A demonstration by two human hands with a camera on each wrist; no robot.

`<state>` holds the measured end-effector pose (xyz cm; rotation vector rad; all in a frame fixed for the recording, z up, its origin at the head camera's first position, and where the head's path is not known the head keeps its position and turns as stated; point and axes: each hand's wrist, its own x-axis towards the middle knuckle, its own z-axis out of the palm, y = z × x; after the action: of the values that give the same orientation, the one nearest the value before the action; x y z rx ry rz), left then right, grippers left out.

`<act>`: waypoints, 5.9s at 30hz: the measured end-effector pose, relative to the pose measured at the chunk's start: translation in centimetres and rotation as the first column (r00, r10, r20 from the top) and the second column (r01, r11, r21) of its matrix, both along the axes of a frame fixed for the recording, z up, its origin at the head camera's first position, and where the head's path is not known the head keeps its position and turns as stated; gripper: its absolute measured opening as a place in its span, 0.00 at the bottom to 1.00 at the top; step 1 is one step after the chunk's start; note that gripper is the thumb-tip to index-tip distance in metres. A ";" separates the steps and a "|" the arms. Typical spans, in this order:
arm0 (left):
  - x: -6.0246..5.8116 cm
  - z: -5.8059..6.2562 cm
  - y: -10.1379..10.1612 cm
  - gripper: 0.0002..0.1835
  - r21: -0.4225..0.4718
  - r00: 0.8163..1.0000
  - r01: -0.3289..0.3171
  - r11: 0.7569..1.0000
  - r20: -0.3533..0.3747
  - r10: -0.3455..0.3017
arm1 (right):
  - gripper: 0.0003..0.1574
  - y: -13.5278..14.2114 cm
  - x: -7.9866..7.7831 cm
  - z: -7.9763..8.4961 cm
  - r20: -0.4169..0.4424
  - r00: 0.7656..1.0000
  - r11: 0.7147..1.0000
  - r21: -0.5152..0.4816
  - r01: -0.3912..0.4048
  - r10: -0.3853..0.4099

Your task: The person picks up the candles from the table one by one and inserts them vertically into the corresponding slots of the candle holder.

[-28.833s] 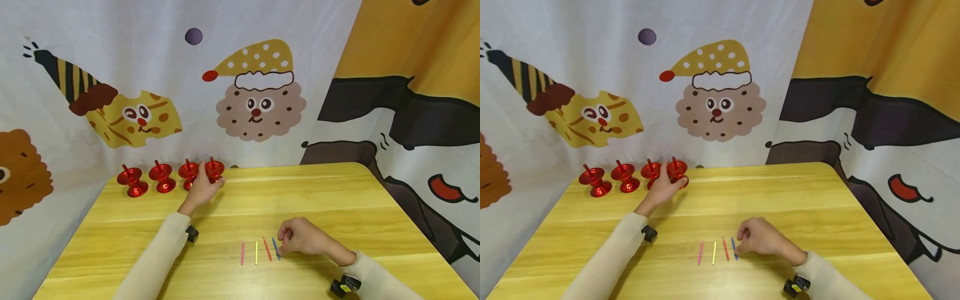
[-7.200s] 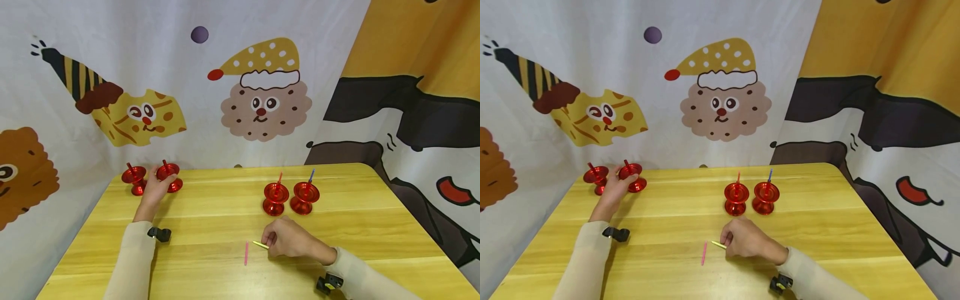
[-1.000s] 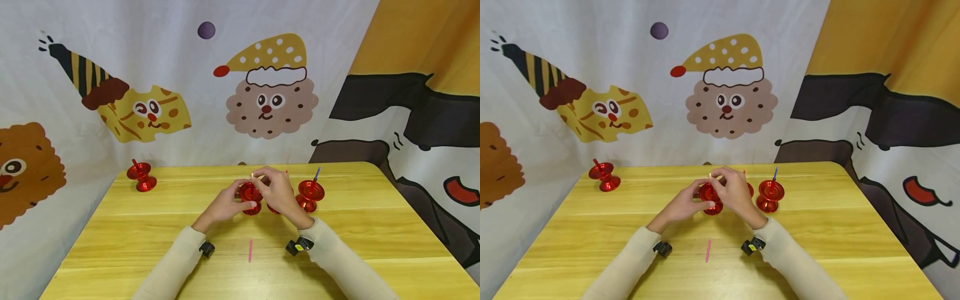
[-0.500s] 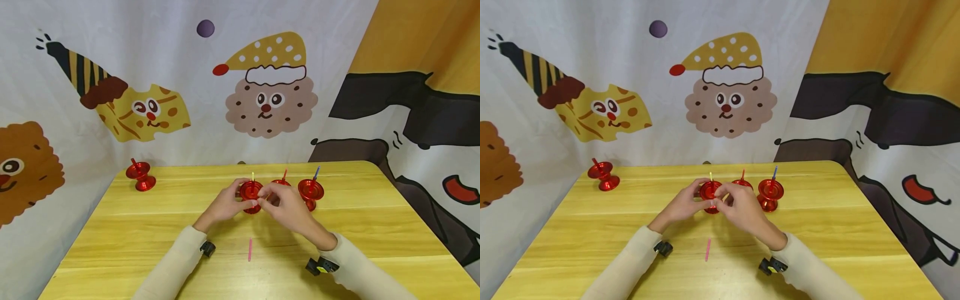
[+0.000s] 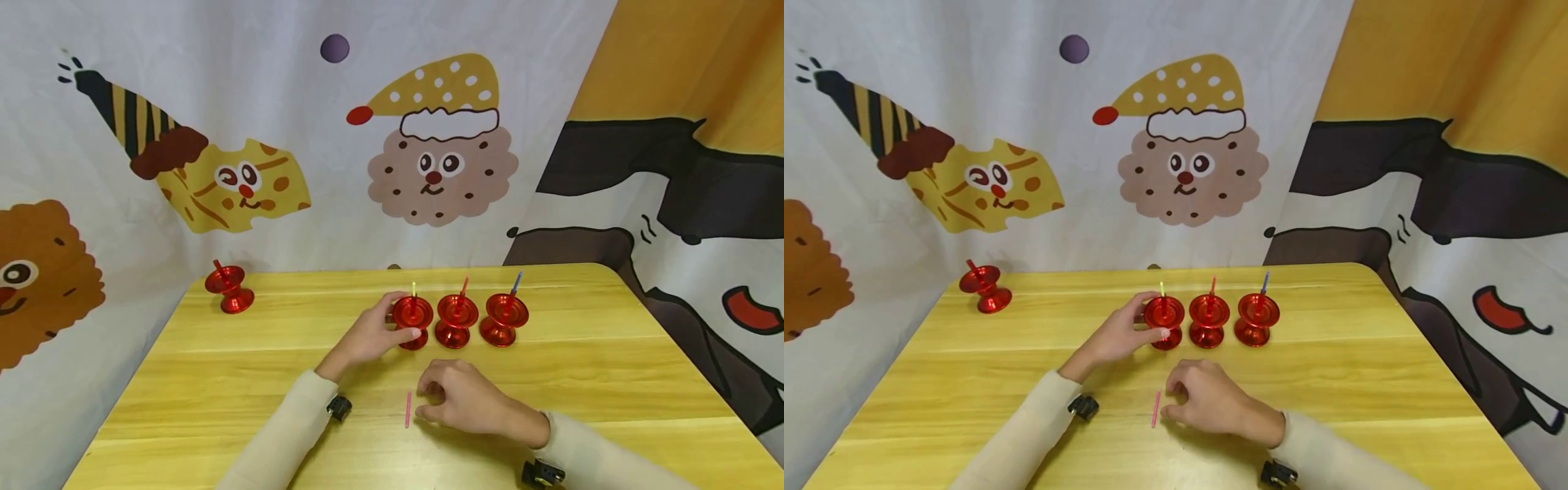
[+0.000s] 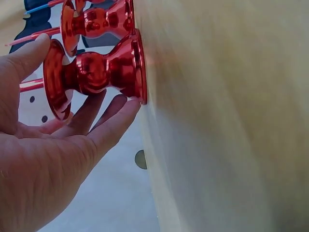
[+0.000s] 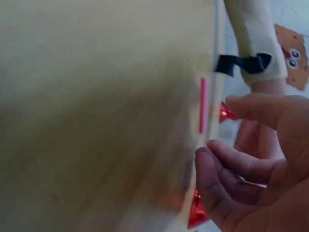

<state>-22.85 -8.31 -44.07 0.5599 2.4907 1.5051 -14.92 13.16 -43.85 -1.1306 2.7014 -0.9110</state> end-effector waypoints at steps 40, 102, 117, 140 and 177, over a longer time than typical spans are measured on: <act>0.5 7.5 -23.8 0.30 0.217 0.409 -0.889 0.404 -0.023 0.912 | 0.27 -2.8 -0.1 -1.0 -0.038 0.997 0.976 0.205 0.073 -0.067; -2.4 0.9 -22.0 0.55 -0.057 0.941 -0.270 0.961 0.194 0.276 | 0.15 -1.6 -3.0 -1.0 0.222 0.974 0.998 -0.057 -0.032 0.043; -2.3 1.0 -19.3 0.40 0.009 0.983 -0.070 0.997 0.169 0.068 | 0.16 -1.1 -3.3 -1.4 0.259 0.959 0.989 -0.116 -0.087 0.115; -1.8 2.4 -15.2 0.38 -0.053 0.975 0.130 0.990 0.188 -0.119 | 0.14 -1.1 -3.6 -1.5 0.190 0.974 0.990 -0.092 -0.110 0.126; -0.9 2.8 -11.4 0.37 -0.101 0.978 0.149 0.984 0.165 -0.131 | 0.10 -1.3 -2.7 -1.2 0.061 0.987 0.985 -0.099 -0.141 0.148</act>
<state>-23.73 -19.74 -41.23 0.5604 2.3449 1.2959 -17.58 11.85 -45.03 -1.2696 2.5084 -1.0439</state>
